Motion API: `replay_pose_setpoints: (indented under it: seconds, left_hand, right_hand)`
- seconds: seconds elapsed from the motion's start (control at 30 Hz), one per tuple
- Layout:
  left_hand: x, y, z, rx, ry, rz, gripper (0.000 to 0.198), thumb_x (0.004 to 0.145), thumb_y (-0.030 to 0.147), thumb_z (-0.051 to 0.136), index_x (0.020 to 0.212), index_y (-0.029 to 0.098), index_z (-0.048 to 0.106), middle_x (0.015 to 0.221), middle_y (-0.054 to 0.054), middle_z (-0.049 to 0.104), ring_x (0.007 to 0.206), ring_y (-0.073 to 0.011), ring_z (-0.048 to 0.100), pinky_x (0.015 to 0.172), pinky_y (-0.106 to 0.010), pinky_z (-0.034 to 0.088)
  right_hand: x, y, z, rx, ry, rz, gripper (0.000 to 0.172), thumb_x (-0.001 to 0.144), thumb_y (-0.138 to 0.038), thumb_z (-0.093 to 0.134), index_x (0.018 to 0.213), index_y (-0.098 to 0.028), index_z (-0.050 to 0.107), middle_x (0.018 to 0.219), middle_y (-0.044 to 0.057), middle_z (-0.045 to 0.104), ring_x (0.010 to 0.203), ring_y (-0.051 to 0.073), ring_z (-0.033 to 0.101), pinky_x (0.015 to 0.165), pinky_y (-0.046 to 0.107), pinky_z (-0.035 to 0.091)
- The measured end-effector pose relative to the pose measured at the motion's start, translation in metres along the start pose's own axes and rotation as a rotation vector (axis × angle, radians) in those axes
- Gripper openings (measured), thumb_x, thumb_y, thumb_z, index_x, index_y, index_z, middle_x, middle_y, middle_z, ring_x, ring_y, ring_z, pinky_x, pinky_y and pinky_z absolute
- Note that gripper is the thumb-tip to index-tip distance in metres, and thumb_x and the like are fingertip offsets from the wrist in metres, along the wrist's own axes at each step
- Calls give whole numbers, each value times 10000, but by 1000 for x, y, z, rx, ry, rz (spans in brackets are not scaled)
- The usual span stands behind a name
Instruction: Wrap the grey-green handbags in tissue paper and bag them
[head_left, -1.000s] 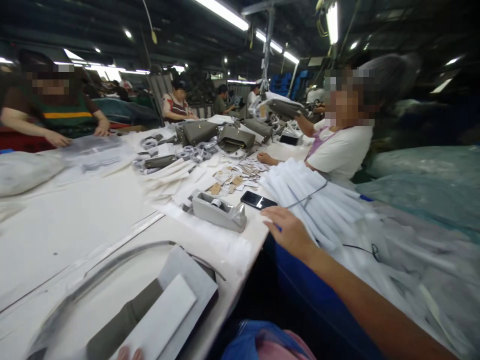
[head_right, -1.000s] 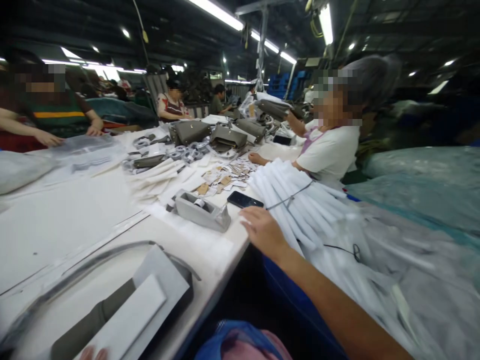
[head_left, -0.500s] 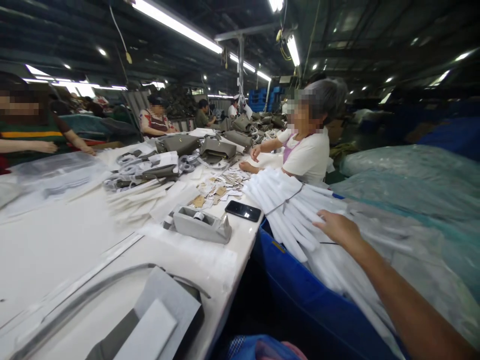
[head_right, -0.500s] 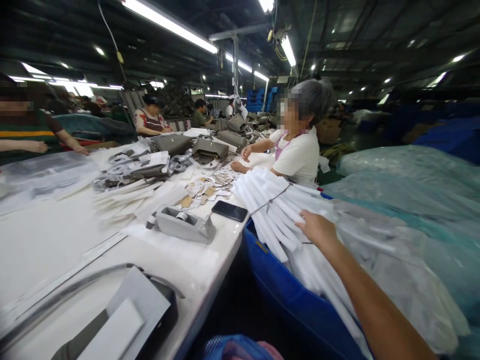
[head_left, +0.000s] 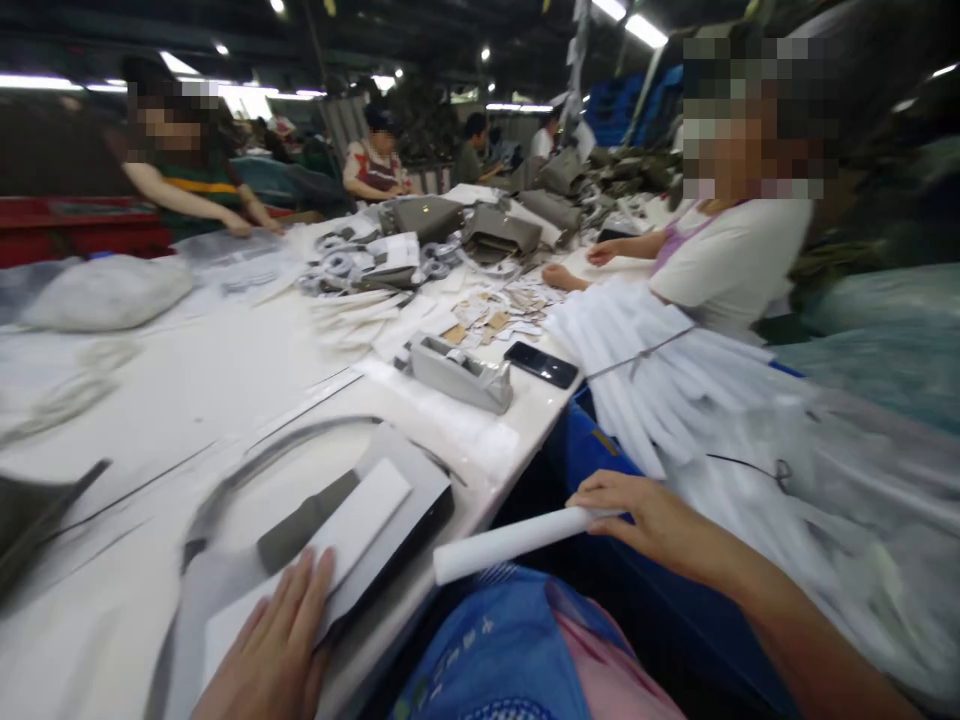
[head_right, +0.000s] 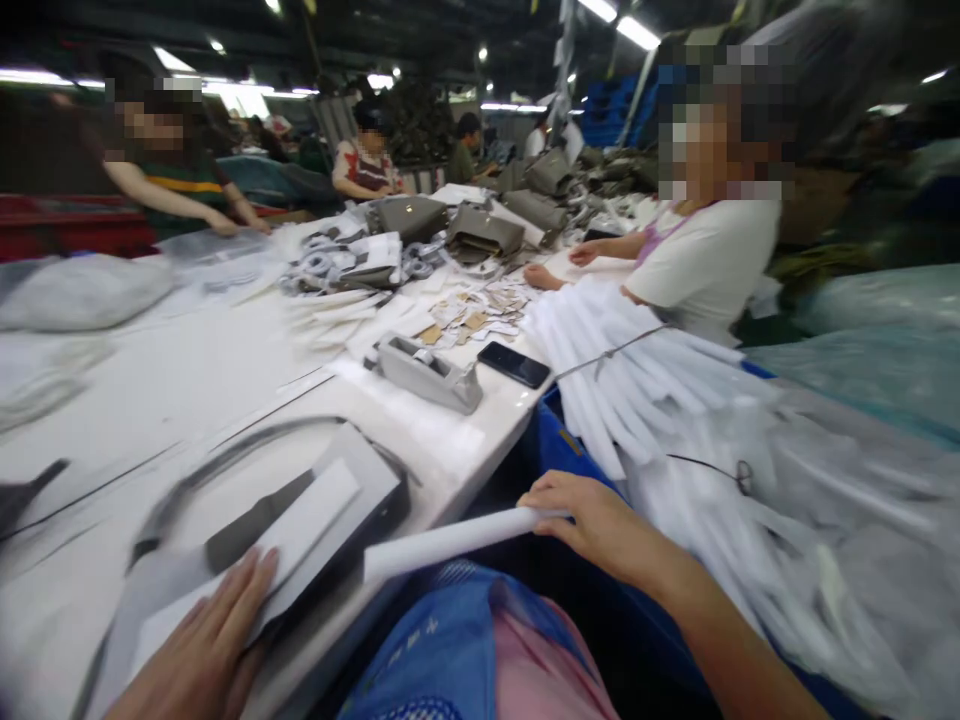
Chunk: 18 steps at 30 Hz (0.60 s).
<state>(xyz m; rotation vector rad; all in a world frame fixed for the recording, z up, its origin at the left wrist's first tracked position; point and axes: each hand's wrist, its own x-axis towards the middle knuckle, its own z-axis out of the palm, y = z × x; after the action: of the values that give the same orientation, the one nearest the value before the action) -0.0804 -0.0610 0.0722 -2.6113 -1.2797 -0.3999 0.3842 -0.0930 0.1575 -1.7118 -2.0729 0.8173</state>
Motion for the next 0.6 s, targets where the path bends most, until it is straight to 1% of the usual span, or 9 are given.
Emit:
replay_pose_setpoints:
  seconds: [0.03,0.1,0.13,0.17,0.23,0.3,0.4,0.5,0.6]
  left_hand:
    - [5,1,-13,21,-87,-29,738,885,184,443,1569,190,166,1514,-151,428,1276,-306,558,1008,-476,523]
    - [20,3,-38,22,-227,-80,656,882,160,445,1523,147,307,1484,-153,476,1272,-273,568,1008,-412,523]
    - [27,4,-48,8,-310,-131,625,878,161,456,1496,137,362,1482,-149,480,1268,-268,571,1000,-394,528]
    - [34,4,-56,-16,-381,-172,608,887,180,467,1486,130,379,1492,-146,467,1276,-267,564,998,-389,528]
    - [42,6,-68,-69,-463,-217,585,912,234,482,1480,129,390,1505,-142,446,1297,-266,543,1019,-395,510]
    - [45,7,-74,-109,-480,-231,585,932,283,488,1488,141,378,1518,-134,427,1323,-262,515,1052,-405,481]
    - [41,7,-72,-128,-451,-229,589,936,300,498,1493,158,367,1525,-128,420,1334,-252,503,1067,-402,465]
    - [36,9,-65,-93,-391,-218,584,934,297,506,1481,142,375,1509,-152,443,1317,-258,524,1049,-404,485]
    - [30,13,-55,-32,-290,-183,638,921,370,557,1473,114,367,1480,-191,476,1305,-290,535,1028,-430,505]
  right_hand:
    - [14,-10,18,-54,-22,-91,235,932,-278,578,1117,-270,723,1111,45,687,1002,217,643,915,342,501]
    - [37,-29,52,-178,-30,-288,251,929,-214,577,1138,-256,711,1085,60,684,966,222,633,866,353,508]
    - [46,-38,67,-234,-1,-384,263,925,-187,577,1148,-245,704,1077,69,683,961,230,625,857,363,507]
    - [54,-46,80,-280,43,-468,277,921,-161,574,1158,-232,697,1072,78,684,962,236,617,856,371,504]
    - [67,-60,103,-345,164,-583,307,914,-117,563,1182,-205,683,1060,91,688,967,245,602,859,377,496]
    - [77,-70,121,-380,274,-647,315,914,-98,551,1189,-187,677,1057,96,696,953,245,594,836,367,489]
    - [88,-84,143,-372,396,-728,265,938,-110,530,1141,-174,687,1056,86,709,880,221,605,744,335,470]
    - [95,-98,161,-318,472,-774,222,970,-134,493,1048,-173,697,976,62,716,791,187,613,667,316,437]
    - [100,-107,172,-281,505,-762,239,985,-147,469,931,-181,699,830,39,694,697,167,596,620,306,414]
